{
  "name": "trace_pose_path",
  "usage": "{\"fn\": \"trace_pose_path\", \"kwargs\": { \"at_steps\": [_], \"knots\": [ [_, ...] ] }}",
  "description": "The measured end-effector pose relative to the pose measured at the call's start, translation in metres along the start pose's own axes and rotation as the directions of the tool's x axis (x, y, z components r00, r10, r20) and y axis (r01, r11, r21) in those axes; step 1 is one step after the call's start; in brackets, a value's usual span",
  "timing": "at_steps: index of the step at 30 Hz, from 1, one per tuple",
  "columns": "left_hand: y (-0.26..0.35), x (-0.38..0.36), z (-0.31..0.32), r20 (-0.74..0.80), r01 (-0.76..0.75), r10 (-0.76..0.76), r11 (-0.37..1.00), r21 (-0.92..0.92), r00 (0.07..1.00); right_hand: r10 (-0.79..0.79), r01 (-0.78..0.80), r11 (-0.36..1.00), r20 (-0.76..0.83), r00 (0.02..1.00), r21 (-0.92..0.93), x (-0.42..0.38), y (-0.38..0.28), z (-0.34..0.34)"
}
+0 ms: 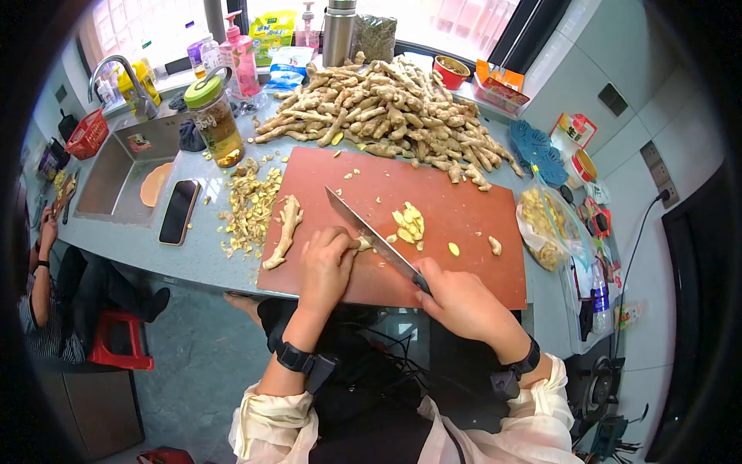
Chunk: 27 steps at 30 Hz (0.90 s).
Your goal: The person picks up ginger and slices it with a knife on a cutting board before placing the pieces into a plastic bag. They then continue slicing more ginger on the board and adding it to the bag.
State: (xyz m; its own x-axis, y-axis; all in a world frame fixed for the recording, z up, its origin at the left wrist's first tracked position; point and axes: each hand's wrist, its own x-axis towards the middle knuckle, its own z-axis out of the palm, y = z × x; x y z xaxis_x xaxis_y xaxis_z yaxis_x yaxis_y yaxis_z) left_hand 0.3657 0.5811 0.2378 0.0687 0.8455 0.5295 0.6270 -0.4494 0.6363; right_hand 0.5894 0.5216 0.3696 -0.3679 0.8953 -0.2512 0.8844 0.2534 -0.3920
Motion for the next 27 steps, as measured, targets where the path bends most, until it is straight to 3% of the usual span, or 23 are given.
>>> {"fn": "trace_pose_path", "kwargs": {
  "at_steps": [8, 11, 17, 20, 22, 27],
  "knots": [
    [0.001, 0.001, -0.001, 0.018, -0.008, 0.008, 1.000, 0.029, 1.000, -0.048, 0.046, 0.997, -0.038, 0.998, -0.058, 0.019, -0.007, 0.013],
    [0.000, -0.001, 0.001, 0.015, -0.007, 0.006, 0.999, 0.050, 1.000, 0.016, -0.016, 0.997, 0.000, 1.000, -0.079, 0.025, -0.009, 0.017],
    [0.003, -0.001, -0.001, -0.001, 0.002, -0.002, 0.998, 0.066, 1.000, -0.080, 0.070, 0.990, -0.073, 0.994, -0.123, 0.014, -0.006, 0.019],
    [0.003, -0.002, -0.002, 0.002, 0.009, -0.009, 0.998, 0.058, 1.000, -0.054, 0.048, 0.989, -0.039, 0.998, -0.142, -0.002, -0.007, 0.015],
    [0.002, -0.001, -0.001, 0.007, 0.014, -0.014, 0.999, 0.044, 1.000, 0.051, -0.050, 0.993, 0.008, 0.999, -0.107, -0.006, -0.004, 0.017],
    [0.000, -0.001, 0.000, 0.000, -0.031, 0.031, 0.999, 0.021, 1.000, 0.002, -0.010, 0.994, -0.070, 0.998, -0.110, 0.016, -0.004, 0.033]
  ]
}}
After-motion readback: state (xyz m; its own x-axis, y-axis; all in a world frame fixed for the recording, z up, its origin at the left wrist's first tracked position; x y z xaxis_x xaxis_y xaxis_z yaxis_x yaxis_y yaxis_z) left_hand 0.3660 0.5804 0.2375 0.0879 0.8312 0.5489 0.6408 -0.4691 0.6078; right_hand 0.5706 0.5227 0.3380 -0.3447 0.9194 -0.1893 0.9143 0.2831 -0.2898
